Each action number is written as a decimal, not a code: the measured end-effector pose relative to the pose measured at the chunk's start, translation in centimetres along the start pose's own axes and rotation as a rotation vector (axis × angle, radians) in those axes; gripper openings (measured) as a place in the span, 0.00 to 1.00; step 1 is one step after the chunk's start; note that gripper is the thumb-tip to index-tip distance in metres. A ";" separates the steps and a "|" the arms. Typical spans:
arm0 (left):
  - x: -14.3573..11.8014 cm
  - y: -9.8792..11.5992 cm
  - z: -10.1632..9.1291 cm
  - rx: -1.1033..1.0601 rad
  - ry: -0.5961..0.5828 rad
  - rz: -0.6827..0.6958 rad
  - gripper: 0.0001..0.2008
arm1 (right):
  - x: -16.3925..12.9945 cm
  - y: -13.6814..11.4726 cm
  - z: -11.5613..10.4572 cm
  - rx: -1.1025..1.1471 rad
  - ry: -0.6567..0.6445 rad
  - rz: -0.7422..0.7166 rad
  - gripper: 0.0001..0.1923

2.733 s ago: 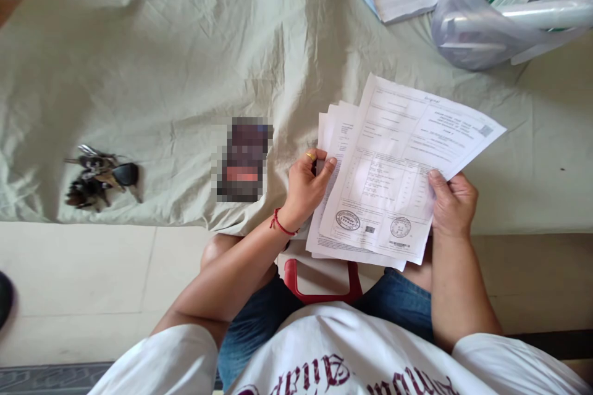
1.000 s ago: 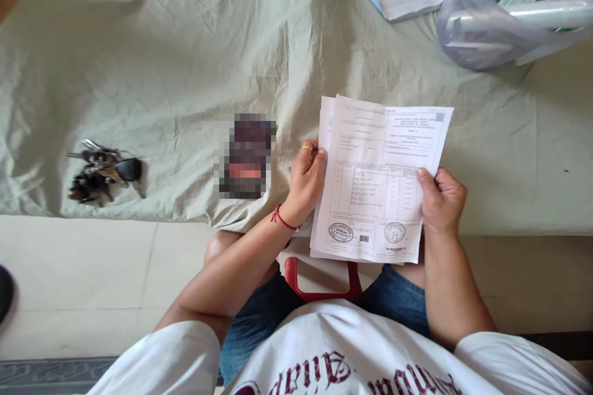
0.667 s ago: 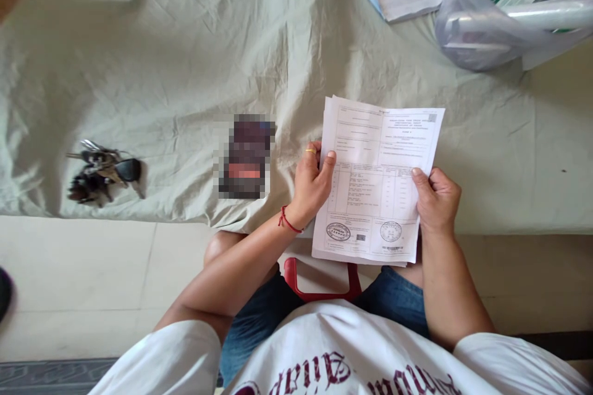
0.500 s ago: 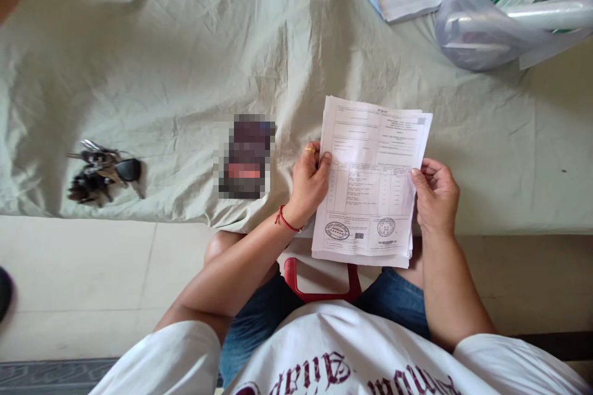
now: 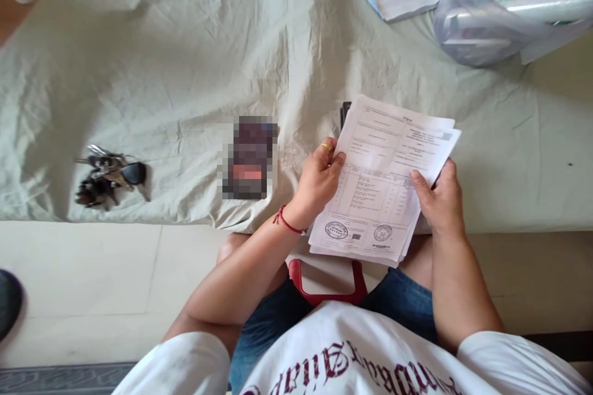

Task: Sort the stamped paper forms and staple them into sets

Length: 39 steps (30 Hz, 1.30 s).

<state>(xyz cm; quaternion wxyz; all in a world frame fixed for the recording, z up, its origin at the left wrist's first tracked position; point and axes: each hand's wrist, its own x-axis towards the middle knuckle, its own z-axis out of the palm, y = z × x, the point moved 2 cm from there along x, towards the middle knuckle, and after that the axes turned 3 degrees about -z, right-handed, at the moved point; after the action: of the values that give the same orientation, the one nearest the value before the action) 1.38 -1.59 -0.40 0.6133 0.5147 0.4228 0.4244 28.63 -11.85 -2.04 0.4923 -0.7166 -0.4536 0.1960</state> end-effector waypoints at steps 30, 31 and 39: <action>-1.8 8.2 -1.4 0.030 -0.193 0.274 0.23 | 4.7 -8.9 -2.1 0.454 -0.182 -0.390 0.29; -1.7 8.0 -1.6 0.054 -0.196 0.274 0.23 | 4.7 -8.0 -2.0 0.464 -0.197 -0.385 0.29; -1.3 6.5 -2.2 0.220 -0.186 0.251 0.26 | 5.1 -3.1 -1.2 0.401 -0.256 -0.211 0.37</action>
<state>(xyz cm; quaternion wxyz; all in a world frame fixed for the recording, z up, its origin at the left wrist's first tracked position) -1.64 -1.55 5.94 0.5322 0.6644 0.3406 0.3993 30.71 -7.91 2.03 0.5808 -0.5230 -0.5363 0.3186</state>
